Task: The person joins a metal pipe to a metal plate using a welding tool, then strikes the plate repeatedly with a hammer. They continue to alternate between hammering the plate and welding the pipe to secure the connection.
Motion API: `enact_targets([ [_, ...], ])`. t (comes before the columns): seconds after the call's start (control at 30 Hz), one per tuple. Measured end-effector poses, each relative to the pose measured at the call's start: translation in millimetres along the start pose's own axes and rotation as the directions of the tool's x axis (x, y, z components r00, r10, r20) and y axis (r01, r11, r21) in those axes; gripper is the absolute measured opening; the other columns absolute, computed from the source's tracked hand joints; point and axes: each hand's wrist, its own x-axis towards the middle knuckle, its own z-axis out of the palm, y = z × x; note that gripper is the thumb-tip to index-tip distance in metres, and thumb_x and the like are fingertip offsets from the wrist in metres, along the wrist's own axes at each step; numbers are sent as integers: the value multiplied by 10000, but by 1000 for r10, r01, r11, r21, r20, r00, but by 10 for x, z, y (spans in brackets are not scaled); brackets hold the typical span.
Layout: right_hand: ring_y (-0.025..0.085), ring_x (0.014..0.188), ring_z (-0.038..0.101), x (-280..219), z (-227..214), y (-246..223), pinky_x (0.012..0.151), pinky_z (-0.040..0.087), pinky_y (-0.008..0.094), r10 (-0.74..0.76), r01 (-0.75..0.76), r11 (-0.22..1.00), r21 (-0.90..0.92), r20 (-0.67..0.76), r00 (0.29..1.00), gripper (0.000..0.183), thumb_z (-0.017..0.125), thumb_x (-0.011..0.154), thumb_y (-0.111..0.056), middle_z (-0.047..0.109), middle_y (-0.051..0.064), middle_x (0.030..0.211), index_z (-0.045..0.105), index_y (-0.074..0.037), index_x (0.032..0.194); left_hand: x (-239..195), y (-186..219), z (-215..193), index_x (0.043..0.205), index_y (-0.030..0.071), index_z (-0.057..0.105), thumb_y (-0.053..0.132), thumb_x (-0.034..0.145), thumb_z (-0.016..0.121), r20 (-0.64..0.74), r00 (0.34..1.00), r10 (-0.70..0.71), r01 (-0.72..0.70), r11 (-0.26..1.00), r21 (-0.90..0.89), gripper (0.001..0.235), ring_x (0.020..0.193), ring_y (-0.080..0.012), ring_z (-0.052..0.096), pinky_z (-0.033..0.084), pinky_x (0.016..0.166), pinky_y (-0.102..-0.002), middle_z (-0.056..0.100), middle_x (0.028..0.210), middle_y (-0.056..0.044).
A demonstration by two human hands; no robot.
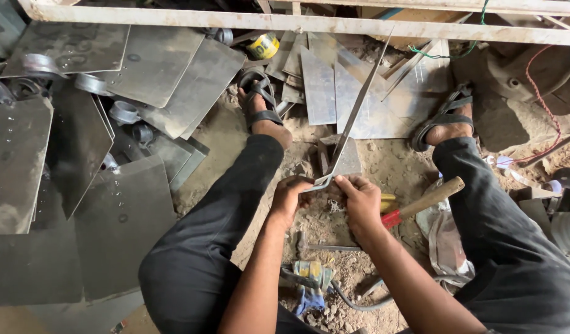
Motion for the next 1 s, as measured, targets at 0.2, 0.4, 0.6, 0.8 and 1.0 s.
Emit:
enact_targets([
  [0.2, 144, 853, 687, -290, 91, -224, 730, 573, 307, 124, -119, 990, 79, -71, 990, 329, 632, 981, -278, 738, 68, 1026, 712, 6, 1127, 20, -64, 34, 902, 46, 700, 146, 839, 689, -40, 999, -21, 20, 1000, -7, 118, 509, -121, 578, 373, 421, -261, 646, 670, -43],
  [0.4, 185, 740, 528, -344, 90, -630, 701, 430, 358, 397, -396, 918, 27, -93, 913, 679, 451, 945, -638, 608, 34, 895, 686, -52, 1196, -2, -149, 205, 864, 27, 681, 111, 828, 709, -61, 996, 57, -59, 998, -36, 96, 512, -117, 597, 396, 433, -255, 658, 674, -49],
  [0.6, 161, 772, 490, -335, -91, -578, 734, 438, 337, 357, -375, 873, 312, 116, 927, 747, 381, 925, -801, 518, -4, 834, 613, -99, 1039, -95, 41, 479, 827, 19, 663, 83, 782, 778, -146, 974, 174, -159, 981, 109, 139, 515, -102, 590, 425, 446, -255, 665, 684, -41],
  [0.8, 149, 620, 361, -259, -302, -463, 618, 356, 335, 154, -427, 805, 413, 549, 822, 961, 249, 756, -1005, 357, -23, 669, 501, -87, 883, -76, 174, 652, 853, 21, 677, 141, 737, 798, -204, 919, 338, -251, 899, 359, 206, 551, -122, 635, 494, 512, -276, 702, 706, -64],
  [1.0, 140, 596, 297, 182, -559, -233, 587, 298, 312, 173, -527, 780, 338, 693, 700, 992, 255, 605, -1103, 301, -21, 629, 394, -123, 673, 218, 63, 650, 848, 16, 693, 227, 709, 834, -171, 793, 584, -366, 682, 633, 289, 698, -182, 712, 572, 679, -330, 744, 772, -74],
])
